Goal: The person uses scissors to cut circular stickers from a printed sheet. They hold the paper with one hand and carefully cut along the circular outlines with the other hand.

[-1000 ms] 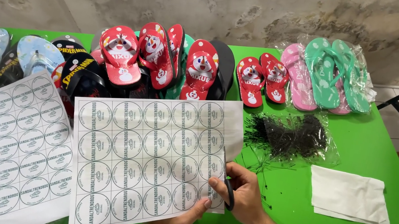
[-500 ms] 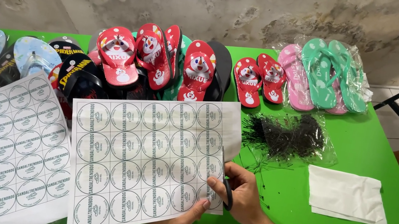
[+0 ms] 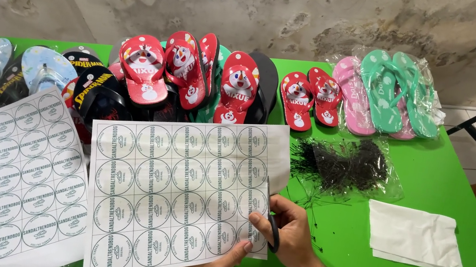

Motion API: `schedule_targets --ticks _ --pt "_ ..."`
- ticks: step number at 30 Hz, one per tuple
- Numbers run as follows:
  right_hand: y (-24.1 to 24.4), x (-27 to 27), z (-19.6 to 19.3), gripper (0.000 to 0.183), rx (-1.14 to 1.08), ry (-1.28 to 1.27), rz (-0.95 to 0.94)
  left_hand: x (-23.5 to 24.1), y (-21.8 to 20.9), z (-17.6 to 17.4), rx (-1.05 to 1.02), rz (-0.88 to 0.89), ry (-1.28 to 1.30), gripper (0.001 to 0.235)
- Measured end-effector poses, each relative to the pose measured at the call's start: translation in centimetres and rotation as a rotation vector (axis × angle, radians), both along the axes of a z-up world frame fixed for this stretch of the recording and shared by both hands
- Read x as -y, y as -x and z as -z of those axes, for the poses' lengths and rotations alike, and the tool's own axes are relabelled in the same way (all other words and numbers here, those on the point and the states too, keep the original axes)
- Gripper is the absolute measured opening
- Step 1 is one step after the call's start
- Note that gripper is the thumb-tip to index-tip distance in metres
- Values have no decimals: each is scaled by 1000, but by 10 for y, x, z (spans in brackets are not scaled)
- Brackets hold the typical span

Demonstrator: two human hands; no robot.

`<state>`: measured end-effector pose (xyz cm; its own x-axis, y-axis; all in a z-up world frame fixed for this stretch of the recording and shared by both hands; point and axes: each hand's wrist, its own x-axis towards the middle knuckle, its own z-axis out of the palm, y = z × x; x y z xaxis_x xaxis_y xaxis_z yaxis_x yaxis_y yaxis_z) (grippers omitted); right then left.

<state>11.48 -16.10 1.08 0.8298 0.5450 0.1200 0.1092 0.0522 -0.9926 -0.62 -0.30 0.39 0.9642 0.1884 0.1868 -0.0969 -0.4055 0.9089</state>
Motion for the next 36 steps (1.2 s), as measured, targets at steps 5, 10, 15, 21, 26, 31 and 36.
schedule_targets --ticks 5,10,15,21,26,31,36 --pt "0 -1 -4 25 -7 -12 -8 1 -1 2 -20 9 69 48" --pt "-1 0 -2 27 -10 0 0 2 0 3 34 -17 -47 68" --pt "0 0 -4 35 -9 3 10 1 0 -3 70 -48 -150 59" --pt "-1 0 -4 30 43 20 10 -1 -5 -4 106 91 47 62" --pt "-1 -5 -13 16 41 1 3 0 -6 -4 185 77 27 68" --pt "-3 -3 -15 25 134 60 -6 4 -5 -14 351 5 -39 62" --pt "3 0 -30 37 182 47 10 11 -7 2 267 109 -36 67"
